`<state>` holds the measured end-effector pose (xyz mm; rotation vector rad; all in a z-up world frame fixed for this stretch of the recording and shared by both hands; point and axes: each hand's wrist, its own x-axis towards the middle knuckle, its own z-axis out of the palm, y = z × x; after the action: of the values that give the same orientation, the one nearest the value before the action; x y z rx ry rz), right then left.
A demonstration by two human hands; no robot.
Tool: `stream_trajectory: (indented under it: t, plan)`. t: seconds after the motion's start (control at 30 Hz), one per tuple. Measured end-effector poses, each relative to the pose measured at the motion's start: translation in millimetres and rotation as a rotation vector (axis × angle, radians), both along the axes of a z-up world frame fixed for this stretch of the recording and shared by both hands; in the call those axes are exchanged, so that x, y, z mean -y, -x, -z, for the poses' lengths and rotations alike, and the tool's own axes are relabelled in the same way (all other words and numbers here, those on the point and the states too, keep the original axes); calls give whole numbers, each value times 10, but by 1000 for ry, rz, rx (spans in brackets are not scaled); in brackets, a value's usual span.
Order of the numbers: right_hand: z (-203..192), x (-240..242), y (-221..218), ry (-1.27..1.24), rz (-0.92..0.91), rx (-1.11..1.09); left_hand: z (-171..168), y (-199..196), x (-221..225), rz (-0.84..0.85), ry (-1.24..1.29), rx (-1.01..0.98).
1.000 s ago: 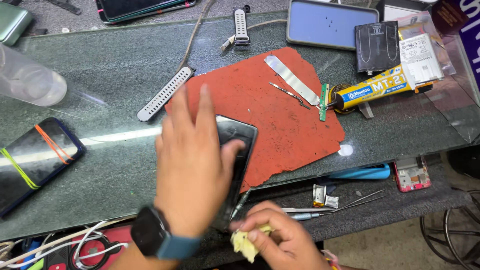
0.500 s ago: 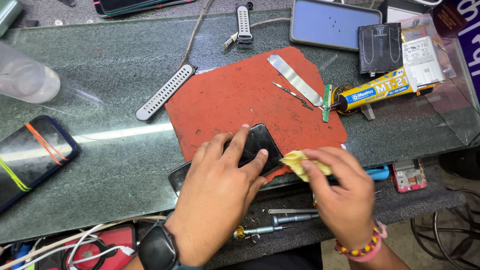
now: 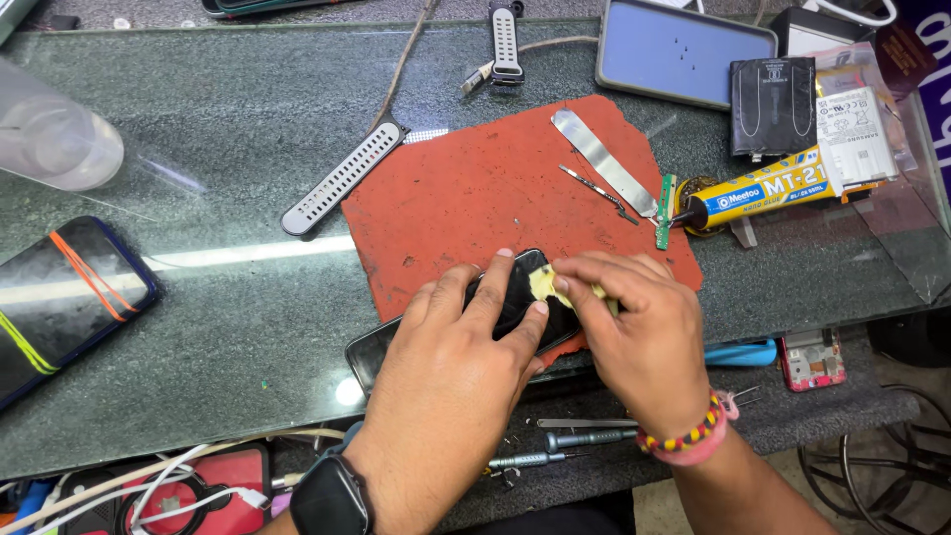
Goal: The person applies adhesive along the edges of a smartphone screen and presses it into place. They then wipe the screen and edges with a cloth to remove excess adhesive.
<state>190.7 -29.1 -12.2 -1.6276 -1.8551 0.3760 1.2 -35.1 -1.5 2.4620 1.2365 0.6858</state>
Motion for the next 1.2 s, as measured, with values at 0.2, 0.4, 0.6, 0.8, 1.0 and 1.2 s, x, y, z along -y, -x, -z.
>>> stream_trajectory:
  t: [0.2,0.4,0.6,0.8,1.0,1.2]
  plan:
    - [16,-314,87,-36,-80,56,-14,8,-7,9,13,-2]
    - [-24,-555,44,127,15,-522,-31,1,3,-6,-3,-14]
    - [-144,-125,-580,75,56,-760,-35,-34,29,-88,58,75]
    - [-91,273,-791,-50,208,-312,-194,-173,-28,-200,203,71]
    - [-151,450,-551,-306,92,-134,-369,-139,-172,-228,352,224]
    - [26,629,-264,194,-188,-971,-446,-8,152,-240,674,570]
